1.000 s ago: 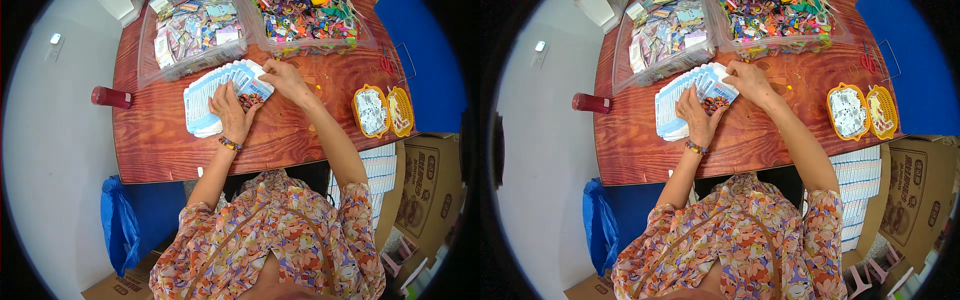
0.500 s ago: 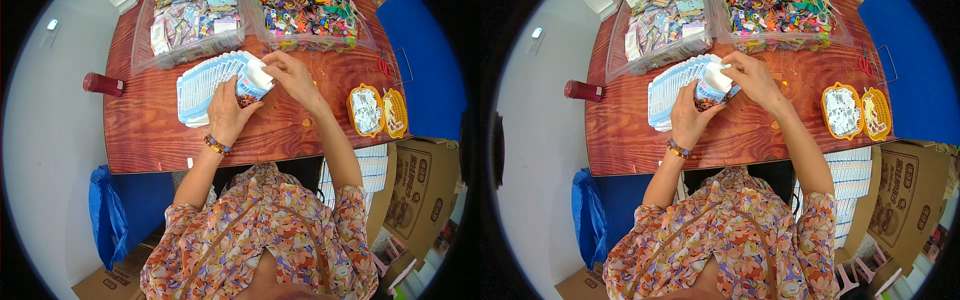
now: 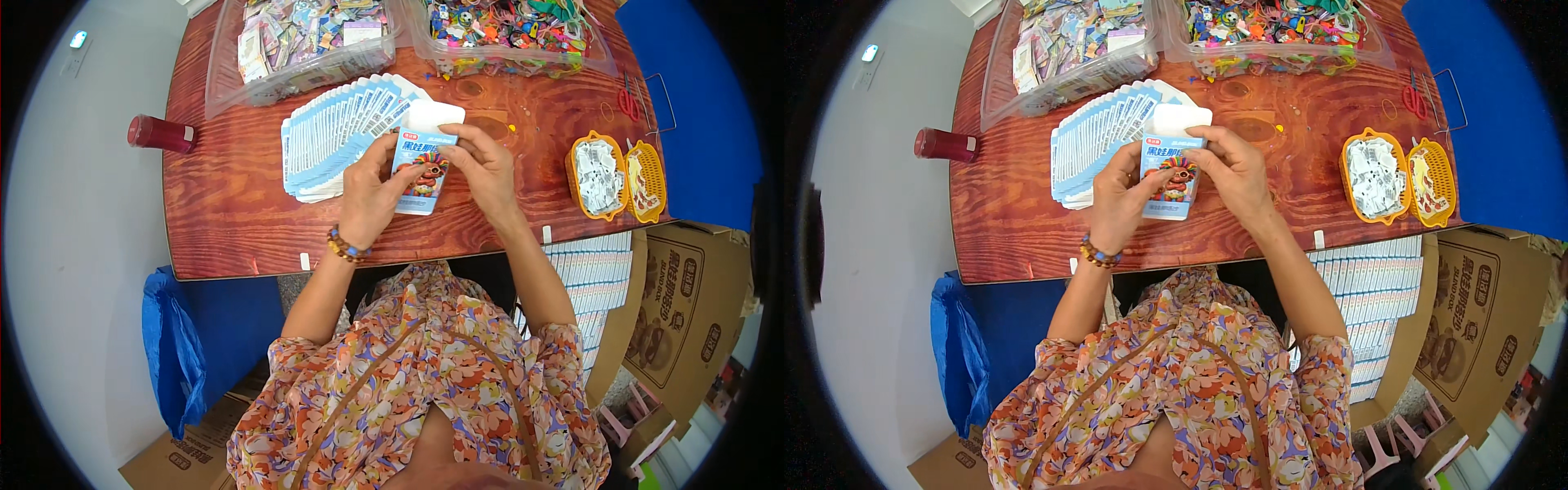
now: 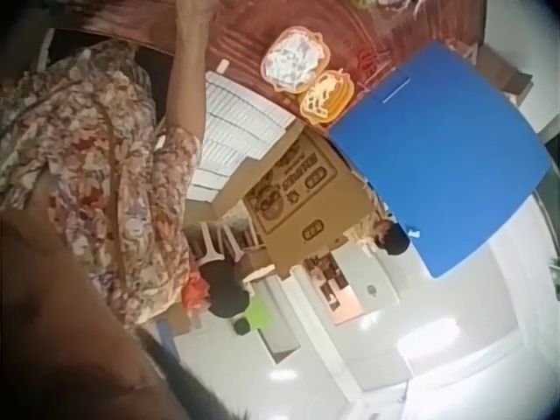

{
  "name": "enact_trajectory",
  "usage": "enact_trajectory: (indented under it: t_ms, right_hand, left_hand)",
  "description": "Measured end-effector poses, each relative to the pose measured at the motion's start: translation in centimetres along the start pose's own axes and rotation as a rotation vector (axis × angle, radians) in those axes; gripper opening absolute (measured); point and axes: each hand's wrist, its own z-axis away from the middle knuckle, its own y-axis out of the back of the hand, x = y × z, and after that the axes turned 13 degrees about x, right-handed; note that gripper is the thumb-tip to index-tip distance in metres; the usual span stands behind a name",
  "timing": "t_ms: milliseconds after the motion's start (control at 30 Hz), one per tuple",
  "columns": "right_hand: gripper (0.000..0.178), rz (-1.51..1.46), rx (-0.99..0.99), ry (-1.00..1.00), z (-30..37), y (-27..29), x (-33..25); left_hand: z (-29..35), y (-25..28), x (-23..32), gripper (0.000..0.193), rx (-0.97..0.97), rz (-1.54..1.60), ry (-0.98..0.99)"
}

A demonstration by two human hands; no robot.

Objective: Packing small items and packets into individual plastic bags at a workbench.

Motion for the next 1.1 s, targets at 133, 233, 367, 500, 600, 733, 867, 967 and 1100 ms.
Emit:
enact_trajectory:
  t_ms: [133,233,367,500,600,733,867,967,1100]
  right_hand:
    - [0.019,0.101,-0.12,0.058,-0.9,1.3,-0.8]
    - [0.015,0.158,-0.176,0.109,-1.3,1.8,-1.4]
    - [0.015,0.323,-0.288,0.287,-1.8,2.5,-1.5]
    - [0.02,0.32,-0.157,0.225,-0.3,1.4,-2.0]
    - [0.022,-0.033,-0.025,0.049,1.0,-0.2,-3.4]
    - [0.015,0.013,-0.06,0.005,0.5,0.7,-4.9]
    - [0.015,0.136,-0.144,-0.119,-0.9,1.9,-5.5]
    - [0.018,0.146,-0.239,-0.175,-1.0,2.1,-6.1]
    - [0.02,0.294,-0.322,-0.116,-1.3,2.4,-6.9]
  left_hand:
    - [0.6,1.0,0.8,0.064,-0.095,-0.082,-0.114]
    - [0.7,1.1,1.0,0.061,-0.137,-0.155,-0.181]
    - [0.0,1.3,0.4,0.057,-0.191,-0.187,-0.304]
    - [0.5,1.0,0.3,0.054,-0.227,-0.03,-0.043]
    - [1.3,0.4,0.0,0.053,-0.186,-0.045,-0.072]
    - [2.0,0.1,0.7,0.053,-0.192,-0.048,-0.075]
    - [2.4,-0.2,1.0,0.056,-0.221,0.0,-0.101]
    - [2.9,-0.2,1.4,0.058,-0.234,0.126,0.08]
    - [3.1,-0.1,0.9,0.061,-0.234,0.021,0.062]
